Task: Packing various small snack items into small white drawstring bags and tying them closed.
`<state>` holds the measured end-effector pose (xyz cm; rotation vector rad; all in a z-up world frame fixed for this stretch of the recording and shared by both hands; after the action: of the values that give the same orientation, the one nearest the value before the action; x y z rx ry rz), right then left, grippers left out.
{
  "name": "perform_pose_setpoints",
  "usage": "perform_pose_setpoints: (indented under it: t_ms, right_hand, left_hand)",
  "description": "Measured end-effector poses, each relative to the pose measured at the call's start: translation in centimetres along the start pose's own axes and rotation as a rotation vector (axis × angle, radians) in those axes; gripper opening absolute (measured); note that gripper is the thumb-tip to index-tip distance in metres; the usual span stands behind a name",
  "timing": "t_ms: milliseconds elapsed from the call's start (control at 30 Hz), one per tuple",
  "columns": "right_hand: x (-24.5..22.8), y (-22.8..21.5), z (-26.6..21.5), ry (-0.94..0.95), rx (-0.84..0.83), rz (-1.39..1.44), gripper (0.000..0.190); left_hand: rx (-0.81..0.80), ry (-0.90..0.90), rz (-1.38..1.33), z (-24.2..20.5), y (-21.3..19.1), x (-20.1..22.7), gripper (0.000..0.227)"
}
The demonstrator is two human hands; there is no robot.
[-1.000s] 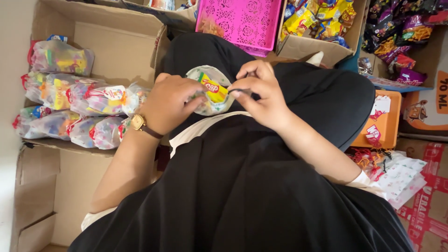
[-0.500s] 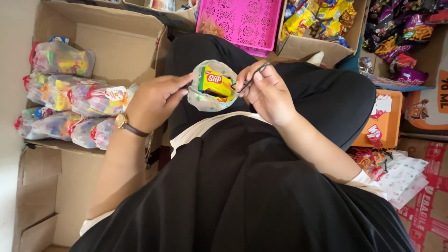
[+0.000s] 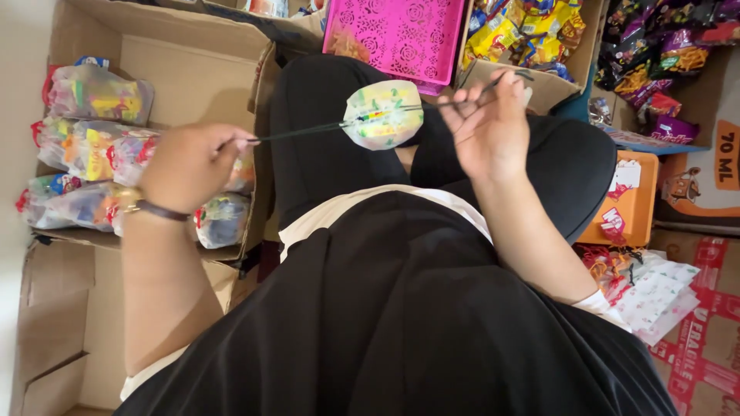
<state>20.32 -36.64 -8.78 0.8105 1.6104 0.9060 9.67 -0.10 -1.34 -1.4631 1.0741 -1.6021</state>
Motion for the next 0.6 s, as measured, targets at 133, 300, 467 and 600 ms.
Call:
perform_pose_setpoints:
  t_ms: [133, 300, 467, 600]
  right_hand:
    - [1.9, 4.6, -2.1, 0.090, -0.124, 0.025, 0.025]
    - [4.1, 6.3, -3.4, 0.188, -0.314, -0.029, 0.025]
    - [2.1, 10.2, -6.1, 0.191, -0.356, -0.017, 0.023]
    - [0.3, 10.3, -6.4, 0.169, -0.381, -0.045, 0.020]
  left_hand:
    - [0.079, 0.159, -0.001, 1.5, 2.8, 6.1, 0.061]
    - [0.206, 0.513, -0.175, 0.8, 7.6, 15.8, 0.102]
    - [0.140, 0.475, -0.256, 2.8, 10.1, 16.0, 0.076]
    - [0.017, 0.392, -0.363, 3.4, 10.5, 14.4, 0.057]
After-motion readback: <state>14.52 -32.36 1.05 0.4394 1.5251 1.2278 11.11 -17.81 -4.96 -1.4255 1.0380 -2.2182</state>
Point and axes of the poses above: each hand's wrist, its own z-axis towards the middle knuckle, its own y-axis out of the palm, x = y × z, the point moved 10 cm from there along z, towards the middle knuckle, and after that the axes turned 8 degrees about z, right-handed, at the moved point
